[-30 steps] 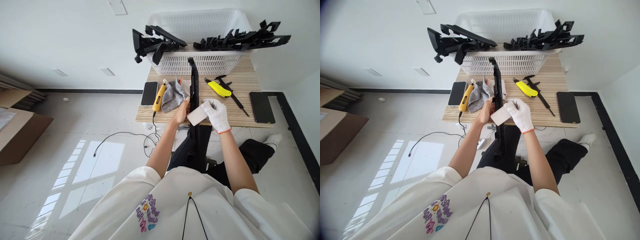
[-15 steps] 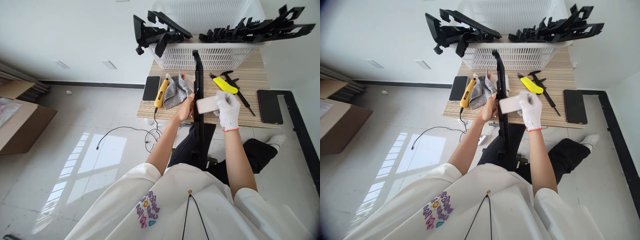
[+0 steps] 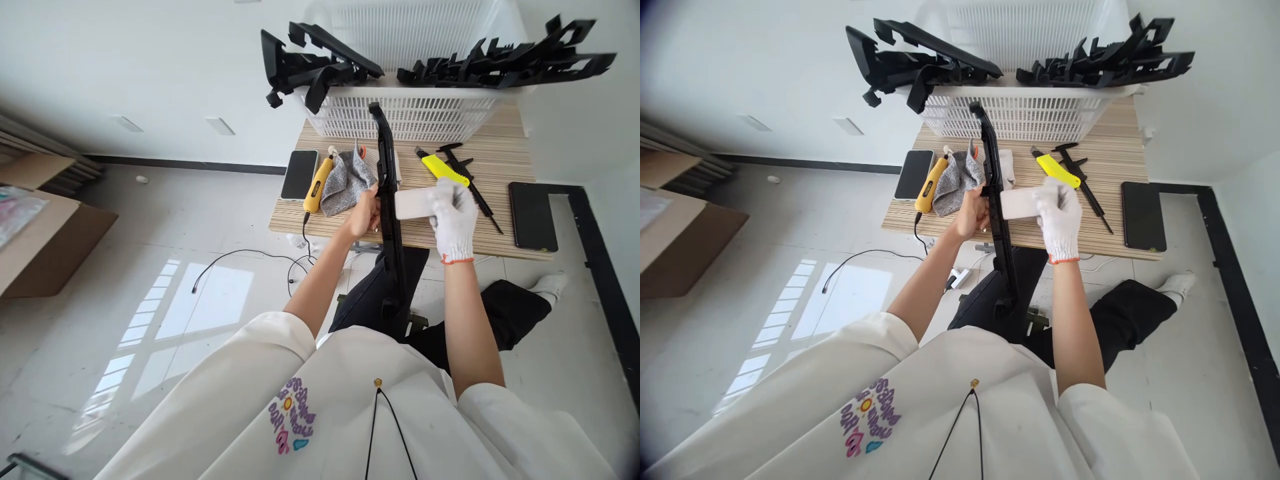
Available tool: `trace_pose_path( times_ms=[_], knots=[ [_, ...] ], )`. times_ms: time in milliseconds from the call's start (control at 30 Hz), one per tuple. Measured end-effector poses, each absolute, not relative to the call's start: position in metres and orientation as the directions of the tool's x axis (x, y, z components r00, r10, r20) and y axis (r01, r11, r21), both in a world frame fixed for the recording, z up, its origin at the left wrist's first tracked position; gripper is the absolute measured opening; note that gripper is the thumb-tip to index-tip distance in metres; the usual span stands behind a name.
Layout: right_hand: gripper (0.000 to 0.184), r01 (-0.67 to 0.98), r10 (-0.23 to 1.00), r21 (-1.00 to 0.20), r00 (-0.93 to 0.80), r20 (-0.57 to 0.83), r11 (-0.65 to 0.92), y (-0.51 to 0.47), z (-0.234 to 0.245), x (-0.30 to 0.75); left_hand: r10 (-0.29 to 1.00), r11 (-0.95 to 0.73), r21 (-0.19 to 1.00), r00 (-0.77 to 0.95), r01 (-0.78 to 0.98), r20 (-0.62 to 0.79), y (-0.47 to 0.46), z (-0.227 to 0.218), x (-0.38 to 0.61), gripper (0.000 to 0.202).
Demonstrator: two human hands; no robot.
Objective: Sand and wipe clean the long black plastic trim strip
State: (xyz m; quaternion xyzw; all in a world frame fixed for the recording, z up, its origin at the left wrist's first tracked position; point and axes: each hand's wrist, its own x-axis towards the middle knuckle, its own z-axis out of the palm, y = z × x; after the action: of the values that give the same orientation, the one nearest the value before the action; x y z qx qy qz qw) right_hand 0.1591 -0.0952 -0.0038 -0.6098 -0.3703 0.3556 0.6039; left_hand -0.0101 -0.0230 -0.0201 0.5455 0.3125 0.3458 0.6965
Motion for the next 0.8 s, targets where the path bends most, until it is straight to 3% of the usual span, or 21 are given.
trace_pose_path(
  times_ms=[100, 200, 333, 467, 567, 700, 800],
  knots=[
    [0.042, 0.049, 0.953, -0.997, 0.302, -0.036, -0.053, -0.098, -0.005, 0.165, 0.825, 0.176, 0.977, 0.559, -0.122, -0.079, -0.024, -0.020, -0.010, 0.045],
    [0.041, 0.010, 0.913, -0.999, 0.407, -0.024, -0.031, -0.101, -0.005, 0.167, 0.831, 0.143, 0.981, 0.554, -0.135, -0.045, -0.026, -0.020, -0.010, 0.040],
    [0.045, 0.065, 0.955, -0.997, 0.296, -0.030, -0.051, -0.104, -0.005, 0.166, 0.844, 0.181, 0.981, 0.523, -0.067, -0.120, -0.027, -0.020, -0.010, 0.044],
    [0.050, 0.038, 0.919, -0.999, 0.395, -0.001, -0.017, -0.105, -0.007, 0.165, 0.878, 0.164, 0.985, 0.462, -0.048, -0.124, -0.028, -0.024, -0.009, 0.043],
    [0.050, 0.156, 0.969, -0.987, 0.245, 0.012, -0.027, -0.105, -0.008, 0.162, 0.875, 0.165, 0.985, 0.470, -0.054, -0.120, -0.027, -0.028, -0.009, 0.044],
    [0.055, 0.059, 0.910, -0.998, 0.415, -0.005, -0.033, -0.107, -0.009, 0.160, 0.877, 0.119, 0.993, 0.471, -0.021, -0.095, -0.027, -0.030, -0.008, 0.041],
    [0.055, 0.127, 0.932, -0.992, 0.360, 0.041, -0.005, -0.109, -0.009, 0.160, 0.873, 0.074, 0.997, 0.483, 0.005, -0.067, -0.030, -0.026, -0.009, 0.036]
  ],
)
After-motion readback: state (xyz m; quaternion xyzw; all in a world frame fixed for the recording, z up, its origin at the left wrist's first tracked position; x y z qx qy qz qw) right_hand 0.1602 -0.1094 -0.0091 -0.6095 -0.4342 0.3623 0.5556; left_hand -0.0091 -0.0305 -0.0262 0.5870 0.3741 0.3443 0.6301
